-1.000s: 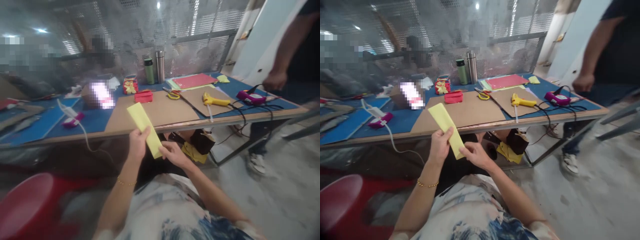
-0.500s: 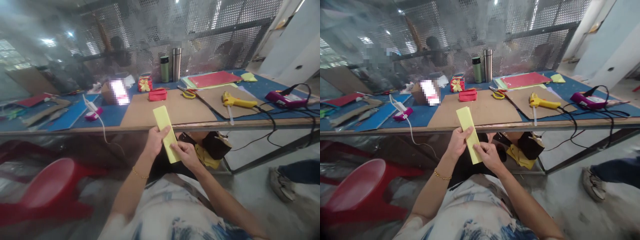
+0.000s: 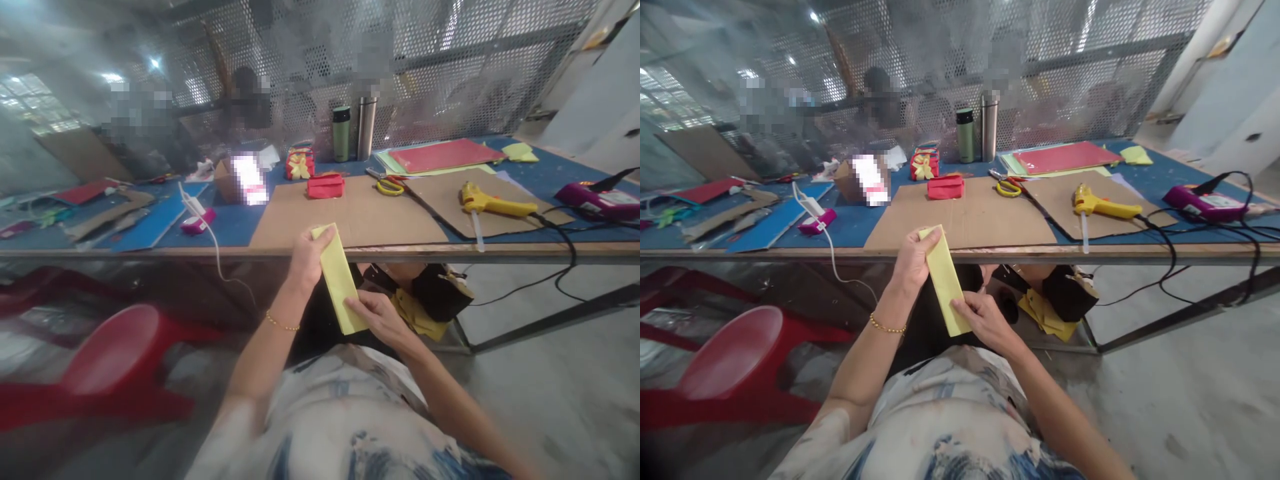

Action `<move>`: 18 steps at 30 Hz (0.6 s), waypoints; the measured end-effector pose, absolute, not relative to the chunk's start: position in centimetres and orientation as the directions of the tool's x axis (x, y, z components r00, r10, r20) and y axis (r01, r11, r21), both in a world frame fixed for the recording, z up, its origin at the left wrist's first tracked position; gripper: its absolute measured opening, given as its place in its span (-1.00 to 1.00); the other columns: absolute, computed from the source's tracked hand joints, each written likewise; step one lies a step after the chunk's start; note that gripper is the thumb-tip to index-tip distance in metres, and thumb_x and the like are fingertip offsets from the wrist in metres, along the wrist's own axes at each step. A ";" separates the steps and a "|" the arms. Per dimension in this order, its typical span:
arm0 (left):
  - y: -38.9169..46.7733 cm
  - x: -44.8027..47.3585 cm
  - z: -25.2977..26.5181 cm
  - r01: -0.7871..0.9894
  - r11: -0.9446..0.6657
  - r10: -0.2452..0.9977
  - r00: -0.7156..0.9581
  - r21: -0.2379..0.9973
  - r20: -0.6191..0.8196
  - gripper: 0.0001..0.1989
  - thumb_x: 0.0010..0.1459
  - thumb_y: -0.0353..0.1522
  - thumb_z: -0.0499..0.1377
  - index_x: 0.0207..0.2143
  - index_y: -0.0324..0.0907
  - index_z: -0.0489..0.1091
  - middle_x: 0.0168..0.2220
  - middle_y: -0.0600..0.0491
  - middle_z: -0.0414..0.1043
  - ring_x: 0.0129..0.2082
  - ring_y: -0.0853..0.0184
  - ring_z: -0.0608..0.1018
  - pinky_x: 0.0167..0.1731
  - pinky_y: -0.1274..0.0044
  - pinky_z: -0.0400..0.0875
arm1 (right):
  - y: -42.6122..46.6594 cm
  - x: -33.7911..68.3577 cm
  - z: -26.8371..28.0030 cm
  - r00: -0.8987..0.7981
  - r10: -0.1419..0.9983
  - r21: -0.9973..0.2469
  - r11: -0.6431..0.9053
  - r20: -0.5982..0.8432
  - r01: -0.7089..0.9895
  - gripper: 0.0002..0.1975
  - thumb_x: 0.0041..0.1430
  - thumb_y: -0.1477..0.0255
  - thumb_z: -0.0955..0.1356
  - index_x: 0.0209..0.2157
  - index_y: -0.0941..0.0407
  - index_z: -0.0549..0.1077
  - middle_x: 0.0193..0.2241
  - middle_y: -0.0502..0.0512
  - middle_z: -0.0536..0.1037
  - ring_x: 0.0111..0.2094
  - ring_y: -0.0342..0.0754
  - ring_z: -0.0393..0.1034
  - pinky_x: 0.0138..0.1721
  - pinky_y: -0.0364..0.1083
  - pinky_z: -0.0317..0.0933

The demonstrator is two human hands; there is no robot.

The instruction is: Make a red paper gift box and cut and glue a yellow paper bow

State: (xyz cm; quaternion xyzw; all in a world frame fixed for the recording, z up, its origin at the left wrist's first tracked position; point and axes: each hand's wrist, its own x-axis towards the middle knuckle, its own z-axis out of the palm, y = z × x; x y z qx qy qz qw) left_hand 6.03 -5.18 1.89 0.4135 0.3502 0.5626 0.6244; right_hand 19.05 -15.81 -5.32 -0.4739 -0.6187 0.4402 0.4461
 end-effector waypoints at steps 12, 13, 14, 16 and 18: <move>-7.0 7.5 0.3 -0.328 0.111 0.940 0.342 0.938 0.008 -0.52 -0.25 -0.09 0.55 -0.48 -0.25 0.48 -0.55 0.10 0.46 -0.54 0.43 0.47 -0.46 0.55 0.39 | -13.3 19.5 -4.8 0.242 0.931 -0.953 0.231 0.275 0.196 -0.35 0.11 -0.15 0.33 -0.68 0.07 0.09 -0.68 -0.09 0.04 -0.59 -0.21 -0.07 -0.59 -0.15 -0.16; -7.2 7.5 0.0 -0.300 0.108 0.934 0.358 0.948 0.006 -0.53 -0.24 -0.09 0.54 -0.47 -0.26 0.49 -0.53 0.09 0.48 -0.52 0.42 0.48 -0.44 0.54 0.40 | -13.3 19.6 -4.9 0.266 0.921 -0.951 0.236 0.284 0.198 -0.36 0.10 -0.15 0.33 -0.68 0.07 0.10 -0.68 -0.08 0.06 -0.59 -0.20 -0.06 -0.59 -0.15 -0.15; -7.5 7.5 -0.2 -0.272 0.096 0.931 0.364 0.958 0.010 -0.54 -0.23 -0.10 0.54 -0.47 -0.26 0.50 -0.52 0.08 0.50 -0.51 0.41 0.48 -0.44 0.54 0.40 | -13.2 19.7 -4.9 0.283 0.913 -0.949 0.243 0.295 0.203 -0.36 0.10 -0.14 0.33 -0.68 0.07 0.11 -0.68 -0.08 0.07 -0.59 -0.20 -0.05 -0.59 -0.15 -0.13; -7.7 7.6 -0.4 -0.226 0.050 0.937 0.348 0.973 0.033 -0.56 -0.20 -0.11 0.52 -0.49 -0.27 0.51 -0.51 0.07 0.51 -0.52 0.43 0.46 -0.46 0.55 0.37 | -13.1 19.8 -4.9 0.304 0.900 -0.943 0.256 0.312 0.211 -0.37 0.10 -0.13 0.34 -0.68 0.07 0.12 -0.69 -0.08 0.08 -0.59 -0.20 -0.04 -0.59 -0.15 -0.11; -7.8 7.7 -0.5 -0.202 0.010 0.945 0.322 0.979 0.057 -0.57 -0.19 -0.11 0.51 -0.52 -0.27 0.50 -0.53 0.08 0.50 -0.54 0.44 0.43 -0.49 0.57 0.34 | -13.0 19.9 -4.9 0.311 0.897 -0.944 0.258 0.313 0.204 -0.38 0.12 -0.12 0.34 -0.68 0.08 0.14 -0.68 -0.08 0.10 -0.59 -0.20 -0.03 -0.58 -0.15 -0.09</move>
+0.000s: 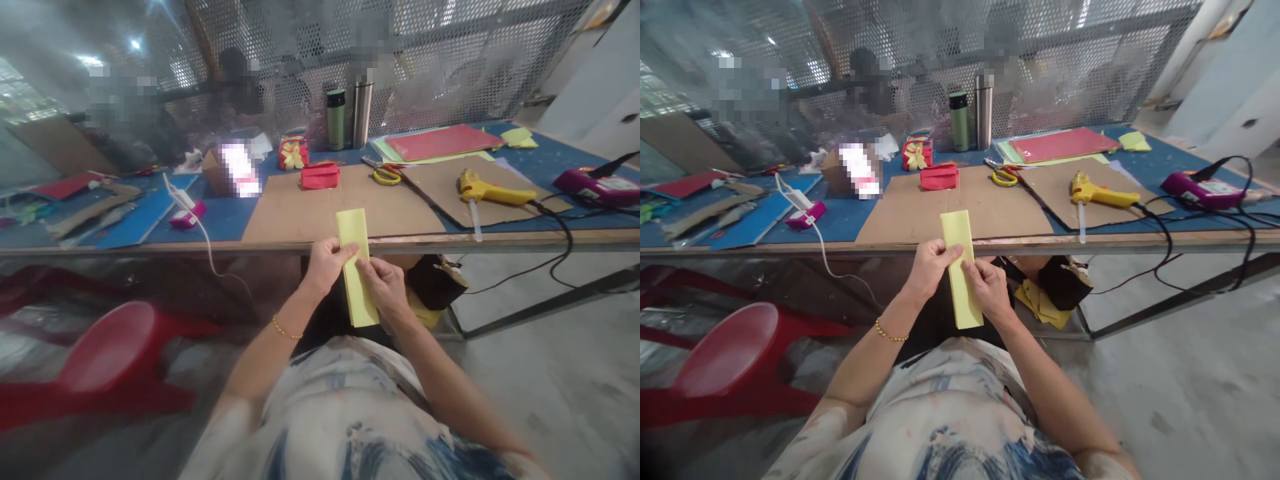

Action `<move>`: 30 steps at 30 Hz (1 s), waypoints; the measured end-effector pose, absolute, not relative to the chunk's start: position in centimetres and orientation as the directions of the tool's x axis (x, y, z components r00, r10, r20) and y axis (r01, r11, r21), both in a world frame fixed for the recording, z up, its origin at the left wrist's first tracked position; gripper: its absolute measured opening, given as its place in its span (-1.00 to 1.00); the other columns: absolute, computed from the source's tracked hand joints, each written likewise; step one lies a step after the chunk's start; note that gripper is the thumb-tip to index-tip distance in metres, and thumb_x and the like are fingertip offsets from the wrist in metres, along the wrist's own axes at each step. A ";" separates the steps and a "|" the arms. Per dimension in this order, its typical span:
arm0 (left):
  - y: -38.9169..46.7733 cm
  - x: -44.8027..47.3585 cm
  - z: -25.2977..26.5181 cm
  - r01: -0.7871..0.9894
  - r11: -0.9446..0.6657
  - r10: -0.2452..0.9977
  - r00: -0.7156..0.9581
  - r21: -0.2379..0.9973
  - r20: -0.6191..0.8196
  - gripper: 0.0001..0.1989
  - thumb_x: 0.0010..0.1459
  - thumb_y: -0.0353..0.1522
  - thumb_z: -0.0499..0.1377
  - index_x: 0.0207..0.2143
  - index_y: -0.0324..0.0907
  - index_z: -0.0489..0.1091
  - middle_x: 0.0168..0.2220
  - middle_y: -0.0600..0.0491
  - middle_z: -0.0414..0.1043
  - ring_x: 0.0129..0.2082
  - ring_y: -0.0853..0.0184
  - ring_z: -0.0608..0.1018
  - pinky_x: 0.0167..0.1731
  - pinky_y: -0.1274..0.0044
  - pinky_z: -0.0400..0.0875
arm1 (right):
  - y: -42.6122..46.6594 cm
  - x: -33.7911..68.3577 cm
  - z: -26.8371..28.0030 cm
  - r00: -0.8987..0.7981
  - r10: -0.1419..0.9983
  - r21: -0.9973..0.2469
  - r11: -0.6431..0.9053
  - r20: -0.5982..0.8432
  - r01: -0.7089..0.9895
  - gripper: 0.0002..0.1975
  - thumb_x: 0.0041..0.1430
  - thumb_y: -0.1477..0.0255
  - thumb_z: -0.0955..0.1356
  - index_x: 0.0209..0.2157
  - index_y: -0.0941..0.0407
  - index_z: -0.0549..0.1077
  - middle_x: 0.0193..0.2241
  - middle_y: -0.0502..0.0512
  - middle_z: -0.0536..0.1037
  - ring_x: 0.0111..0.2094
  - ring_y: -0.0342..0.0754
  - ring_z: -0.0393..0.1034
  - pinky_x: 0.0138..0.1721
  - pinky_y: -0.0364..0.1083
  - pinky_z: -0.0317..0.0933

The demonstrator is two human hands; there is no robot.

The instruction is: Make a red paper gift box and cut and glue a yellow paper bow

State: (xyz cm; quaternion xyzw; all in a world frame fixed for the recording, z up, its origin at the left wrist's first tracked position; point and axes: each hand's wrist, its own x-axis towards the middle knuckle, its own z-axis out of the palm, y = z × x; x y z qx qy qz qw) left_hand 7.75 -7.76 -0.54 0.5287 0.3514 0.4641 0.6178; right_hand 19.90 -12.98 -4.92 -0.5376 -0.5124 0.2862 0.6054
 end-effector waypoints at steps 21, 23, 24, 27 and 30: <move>0.8 6.6 2.7 0.298 -0.376 0.925 0.062 0.877 0.376 -0.86 0.11 -0.37 0.34 -0.25 -0.21 0.54 -0.19 -0.13 0.57 -0.16 0.16 0.58 -0.08 0.35 0.46 | -11.8 21.2 -3.0 0.158 0.976 -0.982 0.130 0.151 0.134 -0.42 0.10 -0.07 0.38 -0.72 0.06 0.25 -0.77 -0.07 0.28 -0.75 -0.23 0.11 -0.70 -0.18 0.03; 0.9 6.4 2.7 0.513 -0.521 0.830 0.119 0.682 0.545 -0.69 0.13 -0.40 0.32 -0.04 -0.22 0.52 0.12 -0.23 0.46 0.14 0.02 0.48 0.18 0.25 0.30 | -10.7 21.5 -2.8 0.165 0.981 -0.993 0.086 0.098 0.084 -0.47 0.04 -0.01 0.42 -0.72 0.07 0.27 -0.78 -0.08 0.28 -0.77 -0.25 0.09 -0.73 -0.20 -0.02; 0.8 6.4 2.6 0.572 -0.582 0.790 0.230 0.578 0.569 -0.66 0.17 -0.37 0.29 0.01 -0.23 0.50 0.21 -0.25 0.39 0.24 -0.01 0.40 0.27 0.22 0.19 | -10.3 21.7 -2.8 0.165 0.984 -0.996 0.062 0.071 0.056 -0.50 0.01 0.02 0.43 -0.72 0.08 0.29 -0.78 -0.09 0.28 -0.78 -0.26 0.08 -0.74 -0.20 -0.04; 0.5 6.8 2.1 0.586 -0.719 0.695 0.614 0.374 0.374 -0.64 0.33 -0.24 0.14 0.03 -0.26 0.52 0.27 -0.28 0.36 0.33 -0.02 0.32 0.37 0.20 -0.01 | -9.5 22.0 -2.7 0.159 0.987 -1.000 0.018 0.018 -0.002 -0.56 -0.05 0.07 0.44 -0.71 0.09 0.33 -0.80 -0.12 0.25 -0.80 -0.27 0.03 -0.77 -0.21 -0.08; 0.8 7.3 1.9 0.615 -0.727 0.674 0.725 0.306 0.145 -0.50 0.38 -0.20 0.02 0.22 -0.28 0.40 0.36 -0.28 0.26 0.41 0.02 0.23 0.40 0.18 -0.10 | -9.2 22.2 -2.6 0.146 0.989 -1.000 0.011 0.009 -0.012 -0.58 -0.05 0.12 0.43 -0.73 0.09 0.32 -0.81 -0.12 0.23 -0.80 -0.27 0.03 -0.78 -0.22 -0.07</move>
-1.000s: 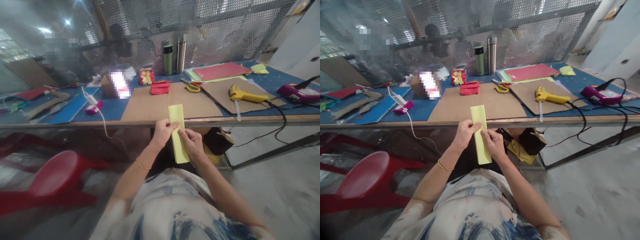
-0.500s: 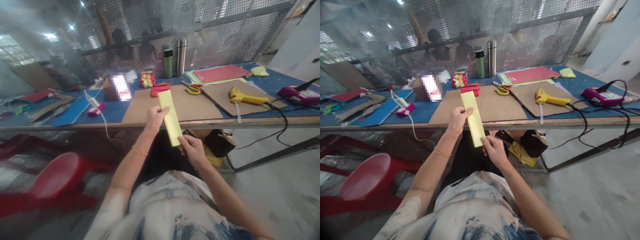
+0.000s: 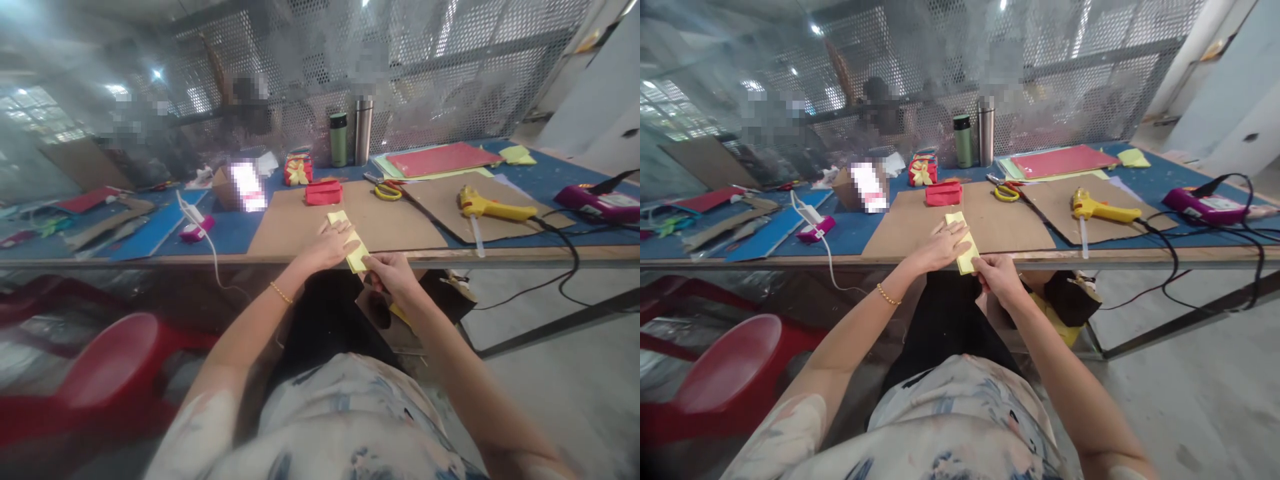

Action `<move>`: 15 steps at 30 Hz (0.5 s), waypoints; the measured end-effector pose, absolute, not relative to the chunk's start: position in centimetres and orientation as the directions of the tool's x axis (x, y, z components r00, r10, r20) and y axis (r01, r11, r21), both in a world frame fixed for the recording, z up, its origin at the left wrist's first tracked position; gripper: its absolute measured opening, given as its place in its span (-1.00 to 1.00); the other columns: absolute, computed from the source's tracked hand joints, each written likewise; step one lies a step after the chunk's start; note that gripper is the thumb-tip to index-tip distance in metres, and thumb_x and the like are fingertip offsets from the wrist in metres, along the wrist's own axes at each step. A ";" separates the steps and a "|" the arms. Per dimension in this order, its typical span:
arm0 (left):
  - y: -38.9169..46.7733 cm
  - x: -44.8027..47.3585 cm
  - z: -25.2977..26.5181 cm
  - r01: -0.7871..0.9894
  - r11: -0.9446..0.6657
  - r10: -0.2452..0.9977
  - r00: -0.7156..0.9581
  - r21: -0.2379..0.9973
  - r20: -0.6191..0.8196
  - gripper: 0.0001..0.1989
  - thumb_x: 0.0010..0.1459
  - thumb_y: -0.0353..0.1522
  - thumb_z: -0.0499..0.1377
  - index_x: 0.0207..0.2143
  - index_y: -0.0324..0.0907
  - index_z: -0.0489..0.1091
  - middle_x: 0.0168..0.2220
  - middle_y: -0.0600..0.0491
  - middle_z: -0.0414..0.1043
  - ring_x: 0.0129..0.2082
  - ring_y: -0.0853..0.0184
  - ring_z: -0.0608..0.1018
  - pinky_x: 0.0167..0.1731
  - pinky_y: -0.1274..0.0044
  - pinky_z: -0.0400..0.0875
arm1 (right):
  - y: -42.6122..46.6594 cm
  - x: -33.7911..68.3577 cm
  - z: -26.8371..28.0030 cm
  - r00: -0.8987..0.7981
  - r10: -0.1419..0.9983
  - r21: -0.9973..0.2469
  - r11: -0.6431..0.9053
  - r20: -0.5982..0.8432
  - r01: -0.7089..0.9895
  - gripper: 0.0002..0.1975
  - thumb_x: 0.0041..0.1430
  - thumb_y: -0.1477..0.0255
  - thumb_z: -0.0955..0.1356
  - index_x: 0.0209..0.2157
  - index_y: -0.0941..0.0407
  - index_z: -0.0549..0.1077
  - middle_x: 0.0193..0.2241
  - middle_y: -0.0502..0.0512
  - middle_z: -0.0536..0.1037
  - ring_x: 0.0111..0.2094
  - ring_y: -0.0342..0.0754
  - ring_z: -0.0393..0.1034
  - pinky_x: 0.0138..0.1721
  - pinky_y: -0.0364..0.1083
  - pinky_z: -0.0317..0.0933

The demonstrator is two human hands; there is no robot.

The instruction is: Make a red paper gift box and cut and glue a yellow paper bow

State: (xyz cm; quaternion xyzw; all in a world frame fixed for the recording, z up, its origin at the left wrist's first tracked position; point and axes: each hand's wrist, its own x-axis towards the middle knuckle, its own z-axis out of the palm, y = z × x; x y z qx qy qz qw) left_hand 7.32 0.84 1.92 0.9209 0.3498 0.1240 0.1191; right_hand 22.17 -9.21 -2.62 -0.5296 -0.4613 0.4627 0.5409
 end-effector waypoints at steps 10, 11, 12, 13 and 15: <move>4.6 7.2 2.5 0.797 -0.585 0.805 0.593 0.153 -0.014 -0.20 0.36 -0.03 -0.08 0.46 -0.34 -0.02 0.50 -0.25 -0.15 0.51 0.02 -0.03 0.43 0.12 -0.23 | -9.1 21.9 -2.8 0.150 0.988 -0.999 0.027 0.020 -0.044 -0.61 -0.06 0.14 0.43 -0.73 0.10 0.37 -0.83 -0.12 0.21 -0.81 -0.27 0.02 -0.79 -0.22 -0.05; 4.8 7.2 2.4 0.802 -0.581 0.809 0.588 0.143 -0.014 -0.19 0.36 -0.02 -0.10 0.46 -0.35 -0.03 0.50 -0.25 -0.16 0.51 0.02 -0.04 0.43 0.12 -0.24 | -9.1 21.9 -2.8 0.153 0.988 -0.998 0.025 0.018 -0.049 -0.61 -0.06 0.14 0.43 -0.73 0.10 0.37 -0.83 -0.12 0.22 -0.81 -0.27 0.02 -0.79 -0.22 -0.05; 4.9 7.2 2.4 0.806 -0.577 0.813 0.583 0.135 -0.008 -0.19 0.36 -0.01 -0.10 0.46 -0.35 -0.03 0.50 -0.25 -0.15 0.51 0.00 -0.04 0.43 0.10 -0.25 | -9.1 21.9 -2.9 0.158 0.987 -0.998 0.023 0.014 -0.055 -0.60 -0.07 0.13 0.43 -0.73 0.10 0.36 -0.83 -0.11 0.23 -0.81 -0.27 0.02 -0.80 -0.22 -0.05; 4.9 7.2 2.4 0.811 -0.571 0.818 0.575 0.127 0.009 -0.21 0.36 -0.02 -0.10 0.46 -0.33 0.00 0.50 -0.24 -0.13 0.51 -0.02 -0.04 0.43 0.09 -0.26 | -9.2 21.8 -2.9 0.162 0.987 -0.998 0.019 0.009 -0.062 -0.60 -0.07 0.12 0.44 -0.73 0.10 0.36 -0.82 -0.11 0.24 -0.81 -0.27 0.03 -0.80 -0.22 -0.05; 4.5 7.4 2.4 0.813 -0.572 0.820 0.565 0.109 0.091 -0.25 0.35 -0.04 -0.04 0.42 -0.29 0.11 0.48 -0.24 -0.02 0.49 -0.08 -0.01 0.42 0.05 -0.29 | -9.2 21.8 -2.8 0.172 0.985 -0.997 0.011 -0.002 -0.075 -0.59 -0.07 0.11 0.44 -0.72 0.10 0.36 -0.81 -0.11 0.25 -0.81 -0.27 0.05 -0.80 -0.22 -0.05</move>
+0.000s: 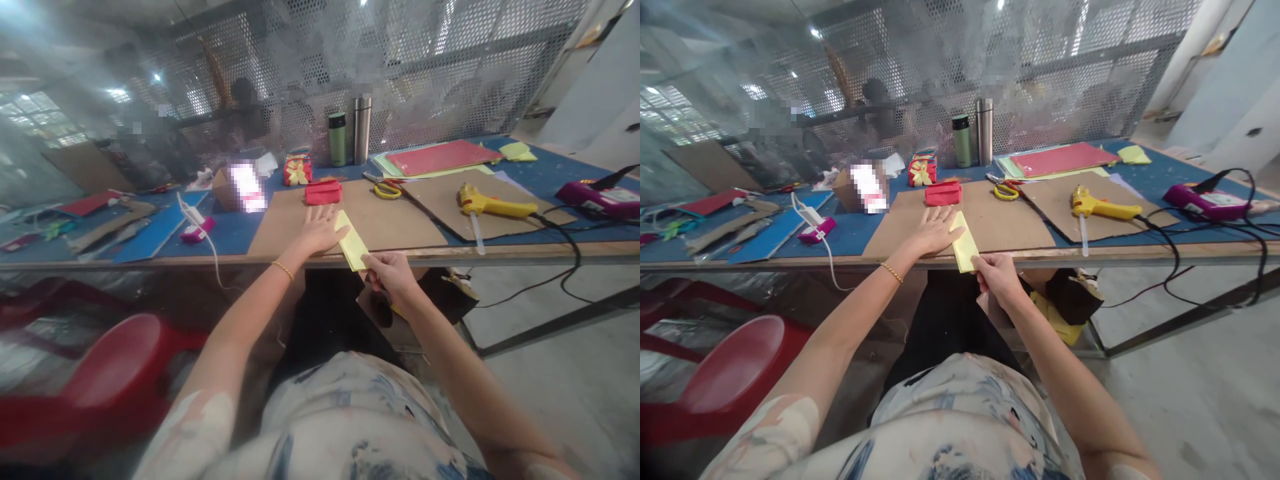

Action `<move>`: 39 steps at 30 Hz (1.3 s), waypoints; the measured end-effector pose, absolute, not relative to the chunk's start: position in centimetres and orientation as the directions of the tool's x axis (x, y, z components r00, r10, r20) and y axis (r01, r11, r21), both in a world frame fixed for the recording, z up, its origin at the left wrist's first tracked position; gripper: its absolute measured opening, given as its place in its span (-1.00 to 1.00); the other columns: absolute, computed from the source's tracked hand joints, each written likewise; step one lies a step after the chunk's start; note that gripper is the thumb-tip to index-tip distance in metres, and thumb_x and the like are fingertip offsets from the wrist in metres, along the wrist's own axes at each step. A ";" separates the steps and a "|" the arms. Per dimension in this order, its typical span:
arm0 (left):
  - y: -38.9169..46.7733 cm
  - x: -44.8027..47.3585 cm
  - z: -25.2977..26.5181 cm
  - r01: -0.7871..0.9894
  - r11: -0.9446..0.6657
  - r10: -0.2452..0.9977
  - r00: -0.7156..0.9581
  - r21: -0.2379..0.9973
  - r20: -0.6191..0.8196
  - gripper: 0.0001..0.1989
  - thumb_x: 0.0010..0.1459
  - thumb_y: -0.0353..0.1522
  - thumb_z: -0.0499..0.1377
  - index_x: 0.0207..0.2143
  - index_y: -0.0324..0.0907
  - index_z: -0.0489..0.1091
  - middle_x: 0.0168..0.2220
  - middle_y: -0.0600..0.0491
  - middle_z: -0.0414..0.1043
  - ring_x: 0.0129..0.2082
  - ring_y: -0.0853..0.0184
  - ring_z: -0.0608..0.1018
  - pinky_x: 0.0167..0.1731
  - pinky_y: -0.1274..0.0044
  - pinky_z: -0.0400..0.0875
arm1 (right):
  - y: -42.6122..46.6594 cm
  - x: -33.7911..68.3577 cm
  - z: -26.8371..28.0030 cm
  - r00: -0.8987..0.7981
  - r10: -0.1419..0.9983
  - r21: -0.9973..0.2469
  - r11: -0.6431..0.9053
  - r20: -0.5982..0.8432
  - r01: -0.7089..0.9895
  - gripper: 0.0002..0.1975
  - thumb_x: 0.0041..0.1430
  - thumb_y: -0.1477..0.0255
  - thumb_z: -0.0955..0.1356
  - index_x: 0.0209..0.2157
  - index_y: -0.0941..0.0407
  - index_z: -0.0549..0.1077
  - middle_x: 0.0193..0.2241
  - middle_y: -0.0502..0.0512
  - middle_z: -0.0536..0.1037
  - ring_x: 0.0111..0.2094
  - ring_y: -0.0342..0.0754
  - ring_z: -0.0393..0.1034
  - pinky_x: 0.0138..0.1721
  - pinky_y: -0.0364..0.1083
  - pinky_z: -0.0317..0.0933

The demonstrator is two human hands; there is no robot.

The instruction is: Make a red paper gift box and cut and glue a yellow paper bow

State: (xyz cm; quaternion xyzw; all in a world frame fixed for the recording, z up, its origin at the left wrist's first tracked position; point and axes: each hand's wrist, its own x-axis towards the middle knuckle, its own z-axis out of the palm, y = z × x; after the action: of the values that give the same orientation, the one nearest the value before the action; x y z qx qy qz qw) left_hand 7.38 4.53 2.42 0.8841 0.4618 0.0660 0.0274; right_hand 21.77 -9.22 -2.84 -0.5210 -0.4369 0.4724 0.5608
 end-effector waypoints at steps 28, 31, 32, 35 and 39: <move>3.7 5.4 0.5 0.499 -0.720 0.674 0.668 0.482 0.316 -0.68 0.26 -0.44 0.12 -0.05 -0.12 0.61 0.18 -0.12 0.51 0.28 0.13 0.45 0.32 0.16 0.18 | -10.7 24.9 -1.8 0.149 0.729 -0.562 0.362 0.668 0.744 -0.57 0.37 0.16 0.26 -0.46 0.12 0.51 -0.53 0.12 0.50 -0.47 -0.03 0.38 -0.36 -0.05 0.26; 3.7 5.5 0.4 0.511 -0.739 0.660 0.679 0.440 0.320 -0.67 0.28 -0.44 0.10 -0.03 -0.12 0.61 0.18 -0.12 0.51 0.27 0.15 0.46 0.32 0.18 0.19 | -10.4 25.3 -1.4 -0.210 0.646 -0.254 0.548 0.734 0.797 -0.73 0.32 0.31 0.33 -0.07 0.15 0.55 -0.13 0.30 0.59 -0.14 0.13 0.44 -0.12 0.05 0.30; 3.7 5.5 0.4 0.521 -0.748 0.653 0.688 0.410 0.318 -0.66 0.30 -0.43 0.08 -0.01 -0.13 0.60 0.20 -0.11 0.50 0.28 0.16 0.45 0.32 0.19 0.19 | -10.0 25.3 -1.3 -0.297 0.643 -0.201 0.584 0.706 0.787 -0.70 0.31 0.34 0.35 0.00 0.15 0.52 -0.06 0.31 0.58 -0.08 0.16 0.43 -0.09 0.07 0.29; 3.6 5.5 0.4 0.544 -0.771 0.633 0.708 0.331 0.311 -0.64 0.35 -0.41 0.04 0.05 -0.17 0.56 0.23 -0.11 0.47 0.30 0.19 0.43 0.32 0.25 0.21 | -8.7 25.3 -1.7 -0.424 0.645 -0.131 0.631 0.635 0.765 -0.76 0.32 0.44 0.34 -0.02 0.10 0.53 -0.07 0.25 0.61 -0.09 0.14 0.45 -0.12 0.06 0.28; 3.5 5.4 0.5 0.568 -0.788 0.615 0.734 0.237 0.288 -0.61 0.39 -0.40 -0.01 0.09 -0.17 0.54 0.25 -0.09 0.45 0.29 0.22 0.43 0.30 0.29 0.26 | -7.7 25.7 -2.5 -0.448 0.594 -0.106 0.672 0.668 0.733 -0.78 0.39 0.49 0.29 -0.13 0.08 0.59 -0.13 0.21 0.67 -0.16 0.09 0.49 -0.19 0.05 0.28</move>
State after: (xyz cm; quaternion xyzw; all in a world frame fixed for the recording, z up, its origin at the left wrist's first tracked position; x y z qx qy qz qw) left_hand 5.43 3.51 0.52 0.9287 0.3184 0.1780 0.0666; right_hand 25.68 -7.66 -2.47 -0.3925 -0.8450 -0.0994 0.3493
